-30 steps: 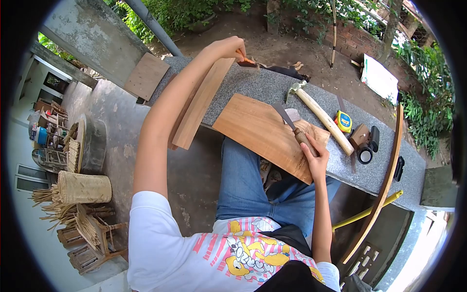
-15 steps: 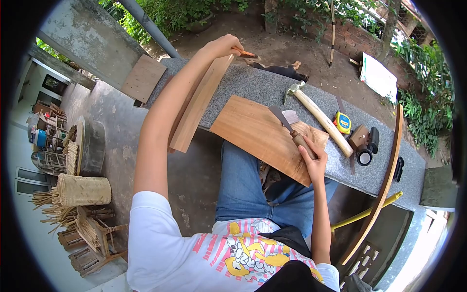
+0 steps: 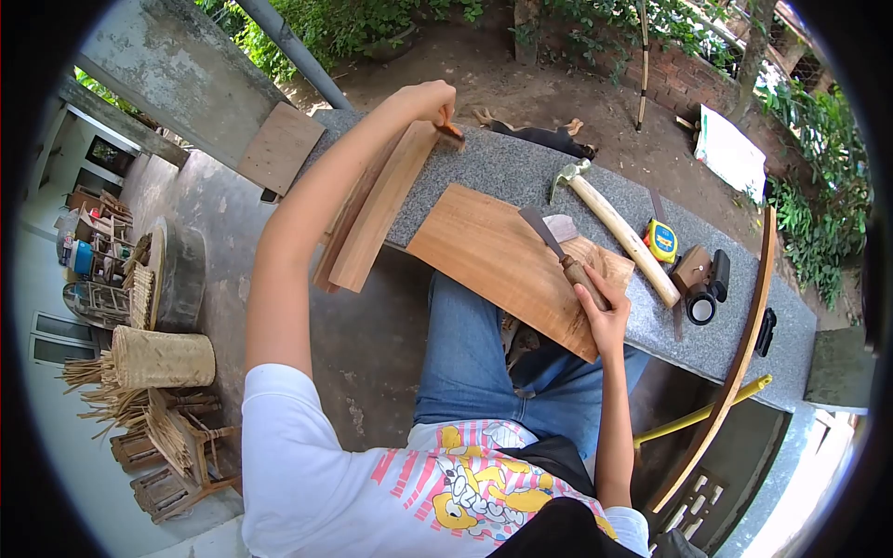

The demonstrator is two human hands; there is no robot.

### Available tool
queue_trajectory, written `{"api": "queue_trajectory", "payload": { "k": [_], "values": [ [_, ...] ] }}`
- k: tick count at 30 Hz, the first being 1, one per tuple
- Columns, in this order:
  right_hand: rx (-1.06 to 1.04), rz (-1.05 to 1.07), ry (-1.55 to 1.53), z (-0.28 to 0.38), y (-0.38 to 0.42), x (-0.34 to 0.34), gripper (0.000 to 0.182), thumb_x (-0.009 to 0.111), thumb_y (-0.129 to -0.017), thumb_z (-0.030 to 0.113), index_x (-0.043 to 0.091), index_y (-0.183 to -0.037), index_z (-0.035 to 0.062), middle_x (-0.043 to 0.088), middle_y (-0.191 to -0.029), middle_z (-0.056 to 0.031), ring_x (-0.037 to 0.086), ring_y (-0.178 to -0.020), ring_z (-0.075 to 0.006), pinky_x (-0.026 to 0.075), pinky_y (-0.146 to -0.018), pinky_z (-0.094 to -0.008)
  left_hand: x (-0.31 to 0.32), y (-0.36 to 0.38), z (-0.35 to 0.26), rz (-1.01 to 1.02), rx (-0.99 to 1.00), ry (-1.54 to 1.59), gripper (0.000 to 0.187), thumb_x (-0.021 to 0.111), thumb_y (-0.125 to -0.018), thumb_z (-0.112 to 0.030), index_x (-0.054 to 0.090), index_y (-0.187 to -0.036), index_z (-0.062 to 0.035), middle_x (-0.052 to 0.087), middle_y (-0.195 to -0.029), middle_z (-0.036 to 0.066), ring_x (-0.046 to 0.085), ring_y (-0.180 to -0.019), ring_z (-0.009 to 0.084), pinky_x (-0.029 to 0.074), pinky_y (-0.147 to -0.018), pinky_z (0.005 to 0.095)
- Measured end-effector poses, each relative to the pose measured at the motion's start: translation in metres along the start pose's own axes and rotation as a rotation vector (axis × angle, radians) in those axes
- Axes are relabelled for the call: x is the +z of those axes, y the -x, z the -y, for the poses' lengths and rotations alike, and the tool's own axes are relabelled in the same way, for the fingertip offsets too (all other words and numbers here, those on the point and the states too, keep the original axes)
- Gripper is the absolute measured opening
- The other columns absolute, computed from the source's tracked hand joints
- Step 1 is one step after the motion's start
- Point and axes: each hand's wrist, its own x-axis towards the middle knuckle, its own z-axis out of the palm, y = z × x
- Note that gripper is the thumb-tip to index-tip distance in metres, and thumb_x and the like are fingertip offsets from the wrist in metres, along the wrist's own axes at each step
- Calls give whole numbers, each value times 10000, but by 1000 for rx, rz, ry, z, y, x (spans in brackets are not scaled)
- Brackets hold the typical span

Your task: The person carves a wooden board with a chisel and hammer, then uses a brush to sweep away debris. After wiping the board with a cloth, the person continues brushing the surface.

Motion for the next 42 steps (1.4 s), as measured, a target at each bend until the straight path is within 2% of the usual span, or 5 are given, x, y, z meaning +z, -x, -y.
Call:
{"api": "queue_trajectory", "payload": {
  "k": [2,5,12,33,42],
  "values": [
    [-7,-3,-4,0,0,0,371,773,-822,181,703,-1166,62,717,-1077,-152,665,-937,-174,484,-867,-291,18,-23,21,-530,131,-123,245,736,-745,-3,759,-977,-78,707,-1007,129,694,-857,302,554,-726,385],
    [12,0,13,0,0,0,373,776,-819,182,703,-1164,59,717,-1078,-154,665,-940,-176,484,-870,-293,6,-14,18,-621,256,-89,254,645,-788,42,750,-998,-54,725,-860,141,683,-750,322,546,-697,372],
    [-14,3,13,1,0,1,372,777,-815,175,704,-1160,58,725,-1046,-146,671,-914,-180,487,-862,-292,-20,33,-22,225,-89,224,243,775,-731,-46,773,-973,-68,745,-837,75,698,-710,139,541,-596,289],
    [-45,-24,31,1,0,3,364,784,-797,187,715,-1126,46,729,-965,-169,682,-847,-228,490,-861,-331,7,-51,-9,-401,-49,-288,114,656,-786,-1,708,-877,-48,709,-932,141,693,-904,319,574,-749,415],
    [-66,-42,31,-2,-1,3,362,787,-797,177,711,-1116,24,717,-873,-146,660,-795,-209,495,-773,-308,9,-13,-13,-570,127,92,215,706,-759,-5,740,-969,-33,694,-883,147,676,-809,313,532,-719,397]
  ]
}}
